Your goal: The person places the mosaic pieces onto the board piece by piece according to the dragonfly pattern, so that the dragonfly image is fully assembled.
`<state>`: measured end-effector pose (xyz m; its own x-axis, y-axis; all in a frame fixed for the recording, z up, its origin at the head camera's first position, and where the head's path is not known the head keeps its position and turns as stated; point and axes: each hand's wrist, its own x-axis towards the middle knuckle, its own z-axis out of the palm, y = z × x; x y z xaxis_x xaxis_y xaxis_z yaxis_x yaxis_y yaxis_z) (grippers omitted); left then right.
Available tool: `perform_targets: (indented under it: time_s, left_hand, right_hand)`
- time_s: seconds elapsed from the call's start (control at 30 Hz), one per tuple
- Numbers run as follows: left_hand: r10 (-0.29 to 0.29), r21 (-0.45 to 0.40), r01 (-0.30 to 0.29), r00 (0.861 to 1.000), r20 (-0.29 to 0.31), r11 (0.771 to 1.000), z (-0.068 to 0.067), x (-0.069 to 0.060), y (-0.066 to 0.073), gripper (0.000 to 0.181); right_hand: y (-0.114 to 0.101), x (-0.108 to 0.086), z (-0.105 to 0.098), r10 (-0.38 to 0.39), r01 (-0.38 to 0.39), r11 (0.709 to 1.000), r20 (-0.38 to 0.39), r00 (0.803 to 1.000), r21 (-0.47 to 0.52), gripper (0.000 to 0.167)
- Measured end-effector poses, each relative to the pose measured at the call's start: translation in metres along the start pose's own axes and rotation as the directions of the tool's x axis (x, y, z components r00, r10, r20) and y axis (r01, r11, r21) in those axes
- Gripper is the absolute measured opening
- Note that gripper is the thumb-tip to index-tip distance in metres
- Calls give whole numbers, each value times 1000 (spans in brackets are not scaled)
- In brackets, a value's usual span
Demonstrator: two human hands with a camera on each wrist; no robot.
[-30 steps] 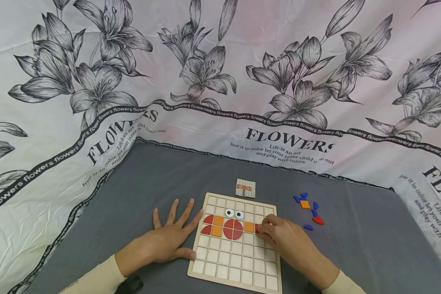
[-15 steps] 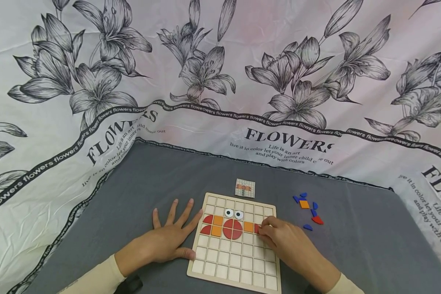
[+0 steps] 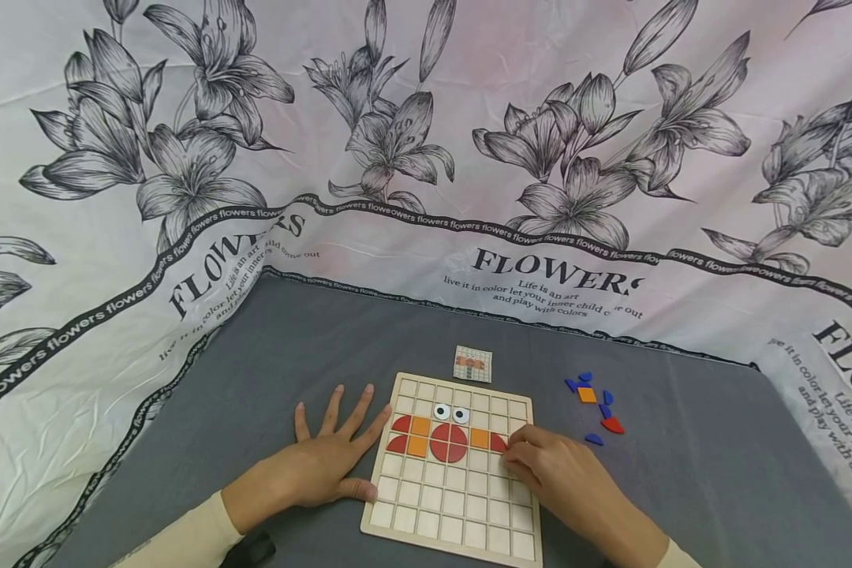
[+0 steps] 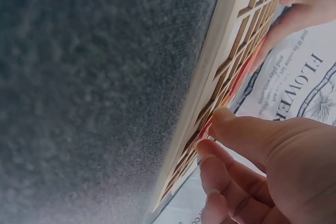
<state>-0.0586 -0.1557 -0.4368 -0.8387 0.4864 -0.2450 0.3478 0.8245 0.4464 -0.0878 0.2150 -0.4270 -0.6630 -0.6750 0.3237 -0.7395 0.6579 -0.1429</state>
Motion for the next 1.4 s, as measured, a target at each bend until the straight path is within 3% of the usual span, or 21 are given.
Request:
perform_targets:
  time_s: [0.2, 0.53, 0.87, 1.2, 1.4]
  left_hand:
    - [38, -15, -38, 999, -18, 999, 8, 1, -8, 109]
    - [-16, -1, 16, 1000, 18, 1000, -4, 0, 4, 109]
    - [-16, -7, 16, 1000, 11, 1000, -6, -2, 7, 108]
    - [-22, -3, 22, 1000, 5, 1000, -7, -3, 7, 108]
    - [-17, -1, 17, 1000, 9, 1000, -6, -3, 7, 107]
  right_hand:
    - [0, -8, -3, 14, -14, 1000, 13, 1000, 17, 18]
    - [6, -22, -14, 96, -96, 995, 3, 995, -33, 23]
    - [22, -37, -22, 151, -159, 983, -87, 985, -92, 25]
    - [53, -28, -45, 97, -120, 979, -138, 986, -166, 28]
    - [73, -21, -52, 91, -114, 966, -110, 990, -232, 32]
